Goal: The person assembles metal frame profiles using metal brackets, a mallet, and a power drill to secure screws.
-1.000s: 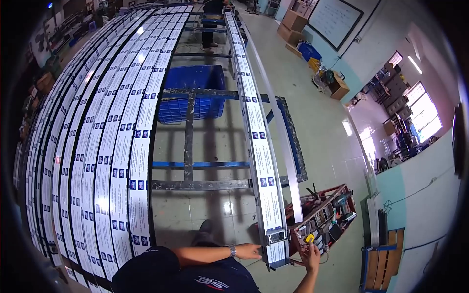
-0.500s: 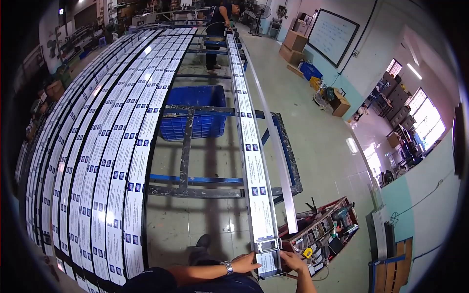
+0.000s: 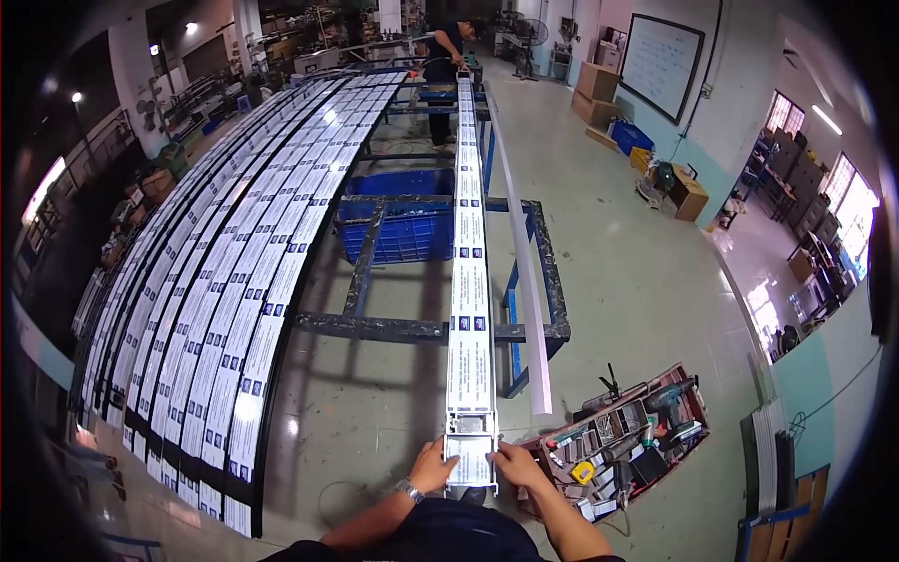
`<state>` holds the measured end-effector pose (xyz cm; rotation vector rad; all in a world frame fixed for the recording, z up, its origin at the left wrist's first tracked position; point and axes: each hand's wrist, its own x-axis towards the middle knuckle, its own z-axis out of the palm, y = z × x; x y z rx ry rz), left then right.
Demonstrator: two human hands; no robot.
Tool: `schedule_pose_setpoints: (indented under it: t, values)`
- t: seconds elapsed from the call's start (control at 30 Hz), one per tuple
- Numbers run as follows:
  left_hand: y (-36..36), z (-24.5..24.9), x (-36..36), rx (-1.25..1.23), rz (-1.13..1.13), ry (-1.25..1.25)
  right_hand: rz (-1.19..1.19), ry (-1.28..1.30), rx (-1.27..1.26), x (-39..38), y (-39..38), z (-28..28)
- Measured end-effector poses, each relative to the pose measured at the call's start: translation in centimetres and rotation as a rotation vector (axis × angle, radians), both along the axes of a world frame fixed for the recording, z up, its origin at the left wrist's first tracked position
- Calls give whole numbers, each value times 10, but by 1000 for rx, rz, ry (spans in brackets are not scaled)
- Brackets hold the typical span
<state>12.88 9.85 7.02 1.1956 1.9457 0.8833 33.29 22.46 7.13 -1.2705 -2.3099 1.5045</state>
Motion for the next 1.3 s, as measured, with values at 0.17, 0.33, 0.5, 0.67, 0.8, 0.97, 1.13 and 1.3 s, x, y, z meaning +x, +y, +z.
schedule_pose_setpoints:
  t: [0.17,0.33,0.5,0.67,0.8,0.97,1.13,1.3]
  values:
    - [0,-41,-1,-47,44,8,-25,83,-104,-3,6,-6]
    - [2,-50,-2,19,34,50,12,126,-150,-3,16,-36]
    - [-2,-43,-1,37,63,-38,3,80,-131,-6,6,2]
    - [-9,-50,-11,-15,122,-126,-3,98,-77,-10,1,-34]
    - [-7,-54,-17,45,64,-207,-182,211,-86,-10,-9,-37]
    - [-10,-46,-16,13,90,-223,-294,468,-344,17,-22,-44]
    - [-12,-43,-15,14,111,-215,-332,228,-247,110,-55,-51]
    - [-10,-23,-5,-1,113,-225,-447,-109,-269,197,-107,-67]
